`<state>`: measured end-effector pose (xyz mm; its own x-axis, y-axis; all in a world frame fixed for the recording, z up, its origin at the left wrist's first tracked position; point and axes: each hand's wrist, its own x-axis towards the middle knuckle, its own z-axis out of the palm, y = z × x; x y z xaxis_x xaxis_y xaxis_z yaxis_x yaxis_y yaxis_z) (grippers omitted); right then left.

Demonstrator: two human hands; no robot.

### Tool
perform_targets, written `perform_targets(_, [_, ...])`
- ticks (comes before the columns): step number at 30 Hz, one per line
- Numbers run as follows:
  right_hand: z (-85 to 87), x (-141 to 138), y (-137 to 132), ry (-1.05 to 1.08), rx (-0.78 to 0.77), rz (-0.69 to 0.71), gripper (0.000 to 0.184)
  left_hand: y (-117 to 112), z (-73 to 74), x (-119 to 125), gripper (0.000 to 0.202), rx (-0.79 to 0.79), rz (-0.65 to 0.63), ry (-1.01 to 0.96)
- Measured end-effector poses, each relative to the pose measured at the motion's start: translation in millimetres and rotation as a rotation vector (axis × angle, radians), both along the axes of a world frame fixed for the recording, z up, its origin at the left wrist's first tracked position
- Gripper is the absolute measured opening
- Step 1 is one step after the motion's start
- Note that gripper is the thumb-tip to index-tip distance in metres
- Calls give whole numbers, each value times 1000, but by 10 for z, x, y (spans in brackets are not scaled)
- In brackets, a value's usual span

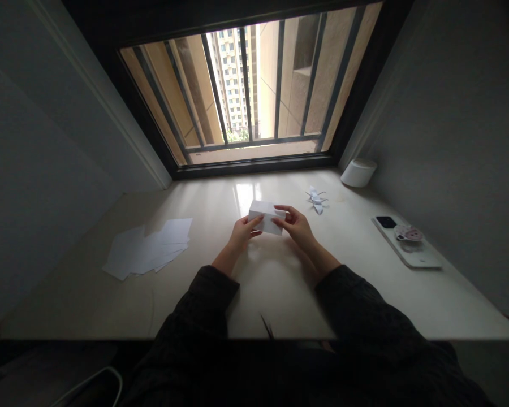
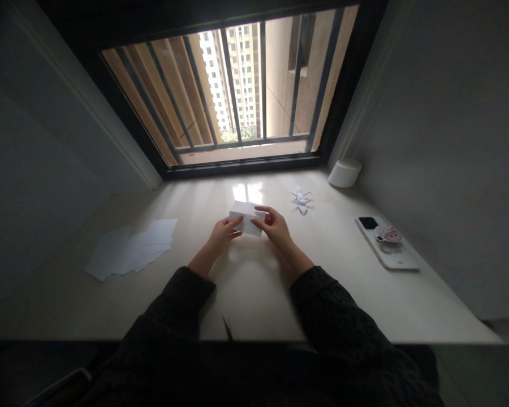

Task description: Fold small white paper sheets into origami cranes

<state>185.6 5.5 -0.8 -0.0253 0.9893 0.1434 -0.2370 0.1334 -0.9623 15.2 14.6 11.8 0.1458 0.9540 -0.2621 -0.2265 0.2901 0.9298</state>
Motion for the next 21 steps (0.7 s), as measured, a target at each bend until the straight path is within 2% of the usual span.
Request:
perform_targets(13, [28, -25, -25, -44, -7, -4, 51, 31, -83, 6, 53, 33, -36, 3])
perform_targets(15, [28, -34, -28, -34, -17, 1, 51, 17, -67, 8, 64, 49, -15, 1])
perform_targets(18, [26, -39, -28, -20, -30, 4, 51, -16, -15, 8, 94, 103, 5, 1])
perform_targets(21, [21, -36, -23, -9, -43, 7, 52, -39, 33, 0, 102, 182, -27, 27])
